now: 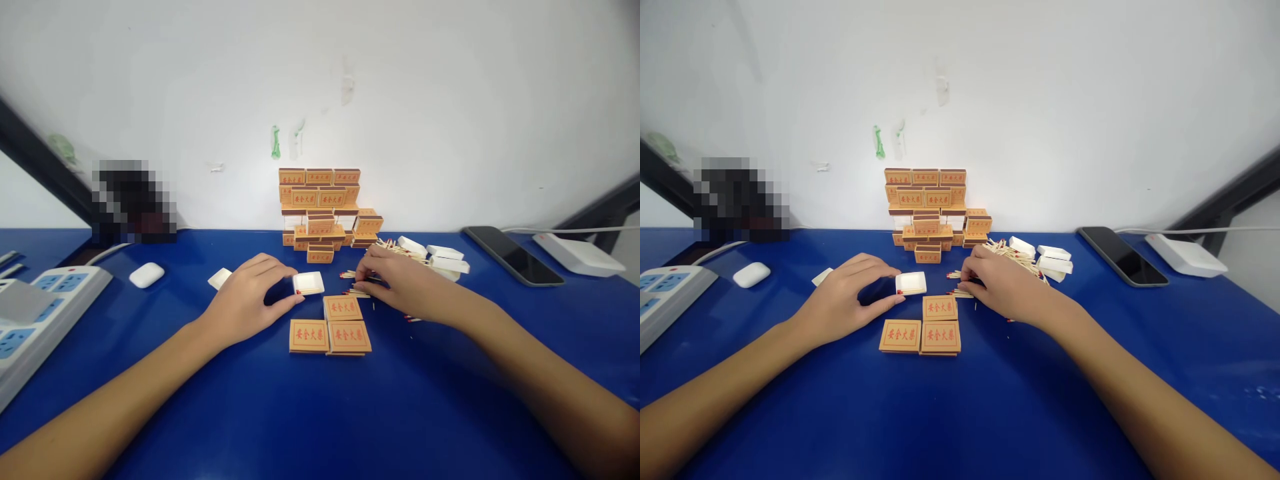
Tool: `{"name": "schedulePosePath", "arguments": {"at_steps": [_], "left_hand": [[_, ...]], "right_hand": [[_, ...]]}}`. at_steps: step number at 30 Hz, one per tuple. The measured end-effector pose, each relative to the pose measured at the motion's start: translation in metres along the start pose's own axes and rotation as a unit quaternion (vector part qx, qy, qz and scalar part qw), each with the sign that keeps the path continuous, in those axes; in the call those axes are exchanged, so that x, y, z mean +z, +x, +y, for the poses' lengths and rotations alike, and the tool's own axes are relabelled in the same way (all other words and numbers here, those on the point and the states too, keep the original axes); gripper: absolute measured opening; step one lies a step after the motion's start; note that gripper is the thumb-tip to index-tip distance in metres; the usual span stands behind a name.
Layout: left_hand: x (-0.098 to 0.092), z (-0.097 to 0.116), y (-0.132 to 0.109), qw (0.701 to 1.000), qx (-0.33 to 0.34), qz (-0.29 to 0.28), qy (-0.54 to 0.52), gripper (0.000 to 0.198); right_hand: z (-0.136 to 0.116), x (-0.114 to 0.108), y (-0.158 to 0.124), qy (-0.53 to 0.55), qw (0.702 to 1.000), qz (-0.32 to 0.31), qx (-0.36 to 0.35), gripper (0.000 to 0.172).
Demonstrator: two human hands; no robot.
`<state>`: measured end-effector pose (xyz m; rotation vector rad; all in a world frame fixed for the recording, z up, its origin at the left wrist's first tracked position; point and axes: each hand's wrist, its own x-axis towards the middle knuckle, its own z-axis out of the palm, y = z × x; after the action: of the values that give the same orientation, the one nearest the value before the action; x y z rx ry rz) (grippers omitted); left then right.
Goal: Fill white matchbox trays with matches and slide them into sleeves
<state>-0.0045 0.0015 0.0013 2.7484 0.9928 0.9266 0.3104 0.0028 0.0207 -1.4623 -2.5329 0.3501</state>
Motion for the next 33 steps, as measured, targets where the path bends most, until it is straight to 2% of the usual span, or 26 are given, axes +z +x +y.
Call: {"name": "schedulePosePath", "arguments": {"at_steps": [13,27,33], "left_hand": [[-0.002,0.0,-0.001,1.0,0.005,0.002,0.006,0.029],[-0.001,0.001,-0.001,1.0,0.009,0.006,0.005,0.028],[-0.003,0.001,-0.002,1.0,0.005,0.01,0.009,0.028]], "right_hand": [[0.004,-0.001,0.004,0.008,1.0,-0.006,-0.013,0.011],[-0.004,0.004,0.006,-0.035,0.999,-0.026,0.005,0.019],[-0.005,0.01,0.005,-0.057,0.998,0.002,-0.012,0.022]]}}
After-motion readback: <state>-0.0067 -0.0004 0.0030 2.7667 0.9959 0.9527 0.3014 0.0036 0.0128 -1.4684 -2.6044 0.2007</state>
